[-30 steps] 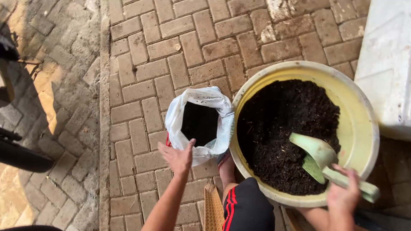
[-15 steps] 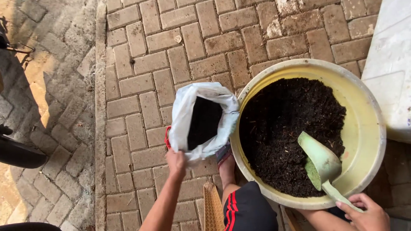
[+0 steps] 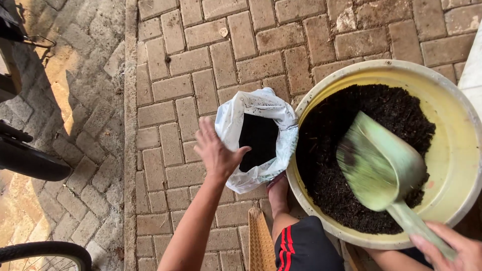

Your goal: Scooping compost or soil from a tub into a bag using a hand scoop.

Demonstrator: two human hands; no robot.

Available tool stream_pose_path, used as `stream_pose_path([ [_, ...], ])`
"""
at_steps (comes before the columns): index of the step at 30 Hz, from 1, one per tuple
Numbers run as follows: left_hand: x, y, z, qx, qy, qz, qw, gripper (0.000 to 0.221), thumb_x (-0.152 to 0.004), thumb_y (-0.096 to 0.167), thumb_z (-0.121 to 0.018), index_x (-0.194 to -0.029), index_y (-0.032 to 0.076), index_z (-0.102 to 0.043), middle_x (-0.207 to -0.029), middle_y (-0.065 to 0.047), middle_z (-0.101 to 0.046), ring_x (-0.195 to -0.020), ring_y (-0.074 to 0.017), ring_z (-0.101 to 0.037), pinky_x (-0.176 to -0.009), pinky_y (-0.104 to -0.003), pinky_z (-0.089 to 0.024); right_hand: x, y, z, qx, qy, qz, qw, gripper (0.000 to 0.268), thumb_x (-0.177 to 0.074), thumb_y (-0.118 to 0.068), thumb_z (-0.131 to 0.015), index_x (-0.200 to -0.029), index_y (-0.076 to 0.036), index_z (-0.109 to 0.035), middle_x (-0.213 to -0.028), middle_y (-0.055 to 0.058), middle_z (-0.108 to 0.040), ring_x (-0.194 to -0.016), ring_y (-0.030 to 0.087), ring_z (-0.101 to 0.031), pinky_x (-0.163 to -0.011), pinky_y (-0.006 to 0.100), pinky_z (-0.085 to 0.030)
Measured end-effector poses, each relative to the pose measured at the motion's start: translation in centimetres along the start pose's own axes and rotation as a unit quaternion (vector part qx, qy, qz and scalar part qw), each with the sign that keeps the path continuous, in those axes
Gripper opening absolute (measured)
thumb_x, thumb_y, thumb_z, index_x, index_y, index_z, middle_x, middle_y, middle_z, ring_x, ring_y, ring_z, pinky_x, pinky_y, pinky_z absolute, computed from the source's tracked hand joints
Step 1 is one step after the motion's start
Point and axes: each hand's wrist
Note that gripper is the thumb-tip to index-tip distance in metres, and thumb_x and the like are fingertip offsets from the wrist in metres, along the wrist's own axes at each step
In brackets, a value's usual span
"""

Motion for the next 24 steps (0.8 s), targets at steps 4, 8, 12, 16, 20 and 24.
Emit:
stream_pose_path([
  [4,-3.8,-0.8,-5.8,-0.032,-0.042,0.025,0.998,0.142,-0.057,0.056,-0.092,-0.154,-0.001,-0.006,-0.158,-0.02,-0.027,-0.137,-0.039,-0.041,-0.102,-0.063,-0.041,-1.4,-16.1,0.7,0.023,-0.122,0.213,0.969,0.045,-0.089,-0.037,-0.069,-0.127,-0.014,-0.075,-0.09,0.009,-0.077,-0.07,0.02,-0.076,-0.066,0.035,-0.066],
  [8,-7.6,-4.8,-10.8,0.04,-0.093,0.117,0.988,0.025,-0.09,0.019,-0.064,-0.108,0.005,-0.075,-0.1,-0.021,-0.075,-0.091,-0.0377,-0.073,-0.086,-0.05,-0.059,-1.9,-31.0,-3.2,0.08,-0.241,0.174,0.951,0.038,-0.091,-0.04,-0.066,-0.123,-0.019,-0.072,-0.074,0.014,-0.076,-0.06,0.027,-0.071,-0.061,0.042,-0.057],
  [12,-7.4,-6.7,-7.0,0.229,-0.077,0.146,0.959,0.025,-0.085,0.009,-0.059,-0.099,0.001,-0.078,-0.083,-0.024,-0.074,-0.076,-0.0345,-0.075,-0.079,-0.045,-0.06,-6.5,-33.0,-12.5,0.16,-0.178,0.289,0.927,0.034,-0.097,-0.036,-0.061,-0.118,-0.011,-0.07,-0.094,0.023,-0.075,-0.09,0.041,-0.073,-0.083,0.05,-0.06],
  [16,-3.1,-6.5,-5.8,0.329,-0.079,0.142,0.93,0.037,-0.087,0.004,-0.048,-0.108,0.003,-0.079,-0.088,-0.019,-0.079,-0.077,-0.028,-0.075,-0.076,-0.042,-0.062,-8.8,-31.3,-17.8,0.092,-0.137,0.291,0.942,0.044,-0.092,-0.034,-0.067,-0.129,-0.011,-0.064,-0.102,0.027,-0.072,-0.096,0.044,-0.07,-0.087,0.052,-0.058],
  [20,3.2,-2.9,-6.2,0.467,-0.131,0.093,0.87,0.041,-0.093,0.009,-0.055,-0.132,0.006,-0.068,-0.106,-0.016,-0.077,-0.089,-0.0256,-0.071,-0.08,-0.047,-0.059,-5.9,-31.4,-15.9,0.042,-0.159,0.229,0.959,0.052,-0.09,-0.03,-0.066,-0.139,-0.013,-0.058,-0.106,0.026,-0.073,-0.099,0.042,-0.072,-0.09,0.05,-0.058],
  [24,2.9,-5.7,-12.2,0.291,-0.05,-0.061,0.953,0.036,-0.091,0.014,-0.068,-0.122,-0.003,-0.07,-0.108,-0.02,-0.071,-0.099,-0.0301,-0.065,-0.089,-0.044,-0.054,-4.3,-31.8,-16.6,0.038,-0.167,0.201,0.965,0.046,-0.095,-0.031,-0.062,-0.138,-0.013,-0.062,-0.11,0.026,-0.073,-0.106,0.042,-0.071,-0.092,0.046,-0.061],
])
Point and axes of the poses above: each hand's wrist, its own x-axis away from the middle knuckle, its own z-axis out of the back of the hand, y = z × x
